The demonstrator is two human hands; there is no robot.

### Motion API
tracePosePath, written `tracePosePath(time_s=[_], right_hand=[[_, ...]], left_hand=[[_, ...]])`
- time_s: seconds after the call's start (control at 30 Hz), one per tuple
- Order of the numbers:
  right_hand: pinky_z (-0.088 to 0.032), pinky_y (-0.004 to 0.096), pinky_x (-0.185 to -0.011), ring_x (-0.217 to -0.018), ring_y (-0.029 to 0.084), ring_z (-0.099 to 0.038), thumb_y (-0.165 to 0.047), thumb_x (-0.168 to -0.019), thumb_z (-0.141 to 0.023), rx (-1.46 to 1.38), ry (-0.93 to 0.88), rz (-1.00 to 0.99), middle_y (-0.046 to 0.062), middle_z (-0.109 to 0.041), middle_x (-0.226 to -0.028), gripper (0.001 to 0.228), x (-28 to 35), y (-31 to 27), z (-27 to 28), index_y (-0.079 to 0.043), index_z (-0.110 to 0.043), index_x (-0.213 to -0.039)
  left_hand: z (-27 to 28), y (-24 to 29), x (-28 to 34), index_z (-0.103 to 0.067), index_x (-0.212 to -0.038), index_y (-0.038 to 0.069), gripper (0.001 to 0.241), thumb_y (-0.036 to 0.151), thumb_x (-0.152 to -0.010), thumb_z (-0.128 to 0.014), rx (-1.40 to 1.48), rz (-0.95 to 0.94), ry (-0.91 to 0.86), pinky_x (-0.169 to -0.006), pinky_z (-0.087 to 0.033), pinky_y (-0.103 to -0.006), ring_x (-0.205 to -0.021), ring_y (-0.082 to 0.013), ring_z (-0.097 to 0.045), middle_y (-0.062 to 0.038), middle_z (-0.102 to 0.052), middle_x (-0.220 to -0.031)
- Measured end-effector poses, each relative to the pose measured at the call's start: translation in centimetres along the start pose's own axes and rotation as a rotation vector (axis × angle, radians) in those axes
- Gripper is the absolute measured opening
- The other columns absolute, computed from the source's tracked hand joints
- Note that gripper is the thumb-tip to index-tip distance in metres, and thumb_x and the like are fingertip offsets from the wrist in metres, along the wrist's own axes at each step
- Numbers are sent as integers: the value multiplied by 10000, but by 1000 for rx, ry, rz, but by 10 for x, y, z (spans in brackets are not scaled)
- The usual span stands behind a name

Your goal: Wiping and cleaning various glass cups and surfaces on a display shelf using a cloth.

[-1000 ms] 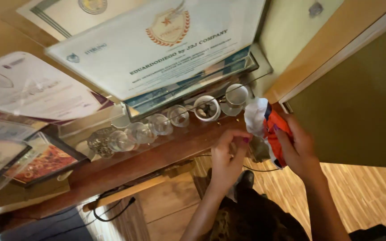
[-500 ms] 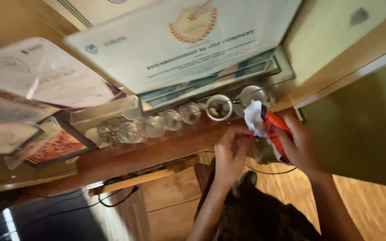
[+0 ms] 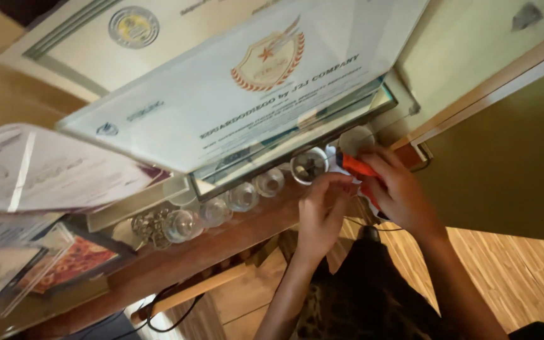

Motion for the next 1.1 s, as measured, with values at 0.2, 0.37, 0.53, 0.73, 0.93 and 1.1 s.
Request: tracePosePath(time_s=[0.2, 0.37, 0.53, 0.73, 0.93, 1.1], right_hand=[[-524, 427, -938, -1159, 414, -623, 33, -860, -613, 16, -53, -11, 184, -621, -1282, 406, -8, 22, -8, -19, -623, -1263], [-524, 439, -943, -1132, 415, -626, 29, -783, -668, 105, 7, 29, 198, -627, -1245, 459, 16, 45, -12, -20, -643, -1239], [-517, 442, -975, -1164, 390, -631, 38, -756, -714, 101, 112, 106, 160, -642, -1287, 438, 38, 58, 12, -44, -652, -1182], [-546, 397, -948, -1134, 335, -673, 58, -847, -707, 63, 134, 199, 119, -670, -1262, 331, 57, 41, 47, -54, -660, -1156], [-553, 372, -883, -1065, 299, -689, 30, -798, -745, 26, 54, 94, 107, -683, -1240, 316, 73, 45, 69, -52, -708, -1101], [-555, 360, -945, -1159, 283, -680, -1, -817, -729, -98, -17, -13, 77, -693, -1253, 310, 85, 74, 83, -85, -731, -1115]], left_hand=[[-8, -19, -14, -632, -1160, -37, 216, -72, -959, -559, -31, 52, -16, -851, -595, -305, -987, -177, -764, -125, -764, -1031], [-23, -34, -8, -646, -1170, -34, 188, -33, -992, -587, -106, 49, -61, -755, -591, -313, -898, -174, -738, -123, -751, -1011], [-29, -54, -12, -642, -1158, -29, 189, -10, -972, -621, -151, 43, 3, -728, -597, -315, -881, -200, -748, -111, -729, -1003], [-46, -2, -28, -510, -1378, 22, 433, -27, -957, -595, -113, -98, 10, -921, -613, -321, -1170, -232, -666, -166, -532, -1270], [-102, -51, -28, -398, -1570, 72, 785, -46, -828, -625, -18, 35, -341, -1111, -507, -384, -1380, -294, -580, -155, -564, -1479], [-128, -108, -16, -477, -1541, 41, 777, -64, -785, -623, 185, 184, -316, -1065, -523, -368, -1292, -253, -632, -126, -648, -1356]])
Point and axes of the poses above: each hand's wrist, its own x-axis away from the middle knuckle, its own z-axis out of the back of the hand, y = z × x, the point moved 10 cm from there along -x, towards the middle knuckle
